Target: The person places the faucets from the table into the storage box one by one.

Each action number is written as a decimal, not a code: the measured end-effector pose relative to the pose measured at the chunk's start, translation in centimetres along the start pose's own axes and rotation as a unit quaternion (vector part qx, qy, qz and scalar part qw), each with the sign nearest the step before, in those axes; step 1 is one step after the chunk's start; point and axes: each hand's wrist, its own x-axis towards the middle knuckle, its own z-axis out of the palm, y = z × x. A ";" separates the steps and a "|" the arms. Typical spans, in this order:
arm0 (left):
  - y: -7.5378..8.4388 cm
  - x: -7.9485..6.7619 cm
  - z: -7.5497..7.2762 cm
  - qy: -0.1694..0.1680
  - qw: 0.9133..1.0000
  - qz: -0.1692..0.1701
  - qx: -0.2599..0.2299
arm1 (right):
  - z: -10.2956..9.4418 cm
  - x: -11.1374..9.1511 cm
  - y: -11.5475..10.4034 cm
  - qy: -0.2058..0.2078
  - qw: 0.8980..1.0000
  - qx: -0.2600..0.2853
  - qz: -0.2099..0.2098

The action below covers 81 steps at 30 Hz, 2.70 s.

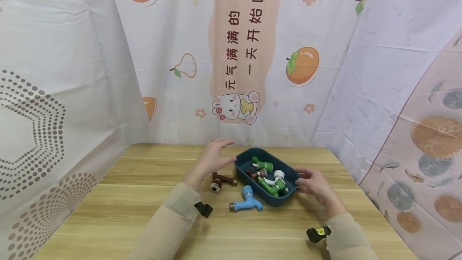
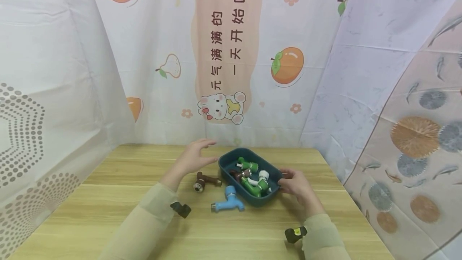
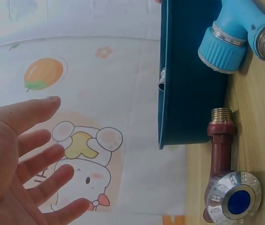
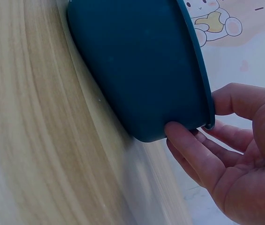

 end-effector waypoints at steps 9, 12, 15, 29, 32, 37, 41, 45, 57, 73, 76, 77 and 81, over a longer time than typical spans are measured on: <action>-0.8 -0.5 0.2 -0.001 1.000 -0.024 -0.015 | 0.0 -0.2 -0.1 -0.006 1.000 -0.001 -0.004; -1.0 -0.6 0.3 0.000 0.999 -0.031 -0.015 | -0.1 -0.3 -0.2 -0.011 1.000 -0.001 -0.008; -1.2 -0.7 0.3 -0.001 0.999 -0.039 -0.020 | -0.2 -0.1 -0.2 -0.012 1.000 0.001 -0.009; -2.3 -1.6 0.7 -0.020 0.997 -0.076 -0.020 | 0.0 -0.2 -0.1 -0.012 1.000 0.017 -0.010; -2.6 -1.7 0.8 -0.018 0.997 -0.076 -0.028 | 0.0 -0.2 -0.1 -0.012 1.000 0.016 -0.010; -3.1 -2.0 1.1 -0.021 0.996 -0.075 -0.035 | -0.1 -0.2 -0.2 -0.014 1.000 0.011 -0.011; -3.6 -2.3 1.4 -0.032 0.995 -0.081 -0.042 | -0.2 -0.2 -0.2 -0.015 1.000 0.012 -0.010; -4.0 -2.6 1.6 -0.049 0.994 -0.085 -0.051 | -0.2 -0.1 -0.2 -0.016 1.000 0.009 -0.010; -4.7 -3.4 1.9 -0.077 0.992 -0.088 -0.055 | -0.2 -0.2 -0.4 -0.018 1.000 0.010 -0.007; -6.0 -3.9 2.2 -0.152 0.982 -0.097 -0.059 | -0.2 -0.2 -0.7 -0.016 1.000 0.004 -0.007; -6.1 -4.0 2.3 -0.165 0.980 -0.098 -0.048 | -0.1 -0.2 -0.6 -0.016 1.000 0.006 -0.005; -6.1 -4.0 2.3 -0.168 0.980 -0.098 -0.047 | -0.1 -0.2 -0.5 -0.015 1.000 0.006 -0.004; -5.9 -4.2 2.4 -0.180 0.976 -0.107 -0.056 | 0.0 -0.2 -0.3 -0.012 1.000 0.009 -0.004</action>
